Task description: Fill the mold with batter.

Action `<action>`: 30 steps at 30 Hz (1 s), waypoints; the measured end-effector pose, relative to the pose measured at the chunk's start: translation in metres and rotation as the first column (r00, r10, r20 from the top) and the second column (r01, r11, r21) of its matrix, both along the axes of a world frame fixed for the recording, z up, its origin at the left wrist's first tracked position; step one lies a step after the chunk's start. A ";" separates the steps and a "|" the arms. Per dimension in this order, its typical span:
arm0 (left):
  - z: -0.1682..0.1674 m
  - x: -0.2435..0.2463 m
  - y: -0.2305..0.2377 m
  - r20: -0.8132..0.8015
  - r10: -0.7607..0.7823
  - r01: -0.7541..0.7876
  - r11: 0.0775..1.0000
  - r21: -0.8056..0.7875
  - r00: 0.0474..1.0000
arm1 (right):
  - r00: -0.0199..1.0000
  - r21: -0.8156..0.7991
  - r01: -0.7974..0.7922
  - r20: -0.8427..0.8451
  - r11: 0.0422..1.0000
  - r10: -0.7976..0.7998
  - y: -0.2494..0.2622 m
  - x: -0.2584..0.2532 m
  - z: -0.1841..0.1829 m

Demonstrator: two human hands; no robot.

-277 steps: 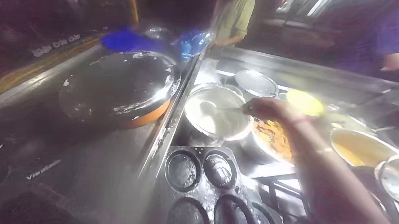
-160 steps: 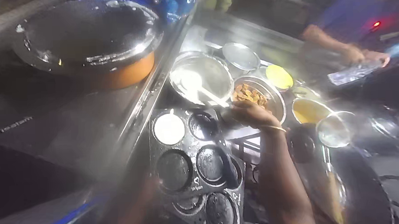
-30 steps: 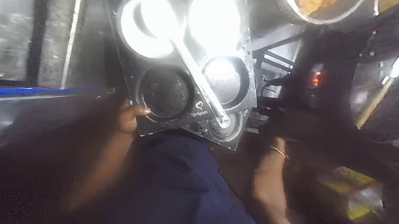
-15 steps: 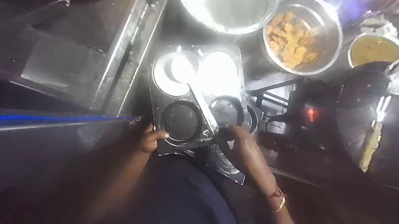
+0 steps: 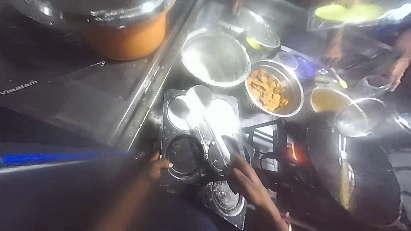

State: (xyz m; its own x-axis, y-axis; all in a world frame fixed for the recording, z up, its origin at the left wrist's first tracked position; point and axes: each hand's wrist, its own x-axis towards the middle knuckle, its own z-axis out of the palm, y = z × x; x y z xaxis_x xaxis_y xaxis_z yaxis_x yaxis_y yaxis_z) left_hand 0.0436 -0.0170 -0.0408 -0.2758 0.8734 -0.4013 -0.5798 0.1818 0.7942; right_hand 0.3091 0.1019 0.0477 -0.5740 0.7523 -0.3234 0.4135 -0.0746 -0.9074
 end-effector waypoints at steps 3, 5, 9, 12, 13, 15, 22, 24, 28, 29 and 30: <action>0.000 0.000 0.006 0.032 0.011 -0.010 0.999 -0.050 0.999 | 0.993 -0.182 0.073 -0.078 0.981 -0.088 0.017 -0.001 0.018; -0.008 -0.003 0.008 0.032 -0.003 0.005 0.999 -0.043 0.999 | 0.981 -0.247 0.119 -0.119 0.962 -0.152 0.030 -0.005 0.030; -0.009 -0.005 0.015 0.048 0.002 -0.001 1.000 -0.025 0.999 | 0.973 -0.234 0.136 -0.150 0.963 -0.174 0.072 -0.009 0.060; -0.009 -0.010 0.021 0.037 0.015 -0.013 0.999 -0.041 0.999 | 0.982 -0.069 0.171 -0.070 0.983 -0.175 0.130 -0.035 0.088; -0.008 -0.012 0.022 0.037 0.022 -0.020 0.999 -0.040 0.999 | 0.988 0.046 0.141 0.049 0.989 -0.143 0.157 -0.048 0.095; -0.008 -0.016 0.023 0.026 0.027 -0.026 0.999 -0.019 0.999 | 0.892 0.285 -0.097 0.451 0.954 -0.043 0.225 -0.073 0.099; -0.012 -0.023 0.022 -0.006 0.048 -0.048 0.999 -0.020 0.999 | 0.406 0.360 -0.565 0.905 0.742 -0.130 0.315 -0.187 0.044; -0.015 -0.026 0.021 -0.020 0.050 -0.051 0.998 -0.023 0.999 | 0.308 0.212 -0.602 0.951 0.770 -0.021 0.301 -0.218 0.043; -0.009 -0.025 0.019 -0.018 0.032 -0.033 0.999 -0.029 0.999 | 0.399 0.195 -0.698 0.905 0.689 0.149 0.317 -0.211 0.046; -0.008 -0.023 0.019 -0.010 0.038 -0.038 0.999 -0.024 0.999 | 0.431 0.181 -0.692 0.880 0.699 0.199 0.319 -0.201 0.058; -0.005 -0.024 0.022 -0.009 0.032 -0.032 0.999 -0.018 0.999 | 0.465 0.159 -0.656 0.855 0.738 0.229 0.319 -0.191 0.077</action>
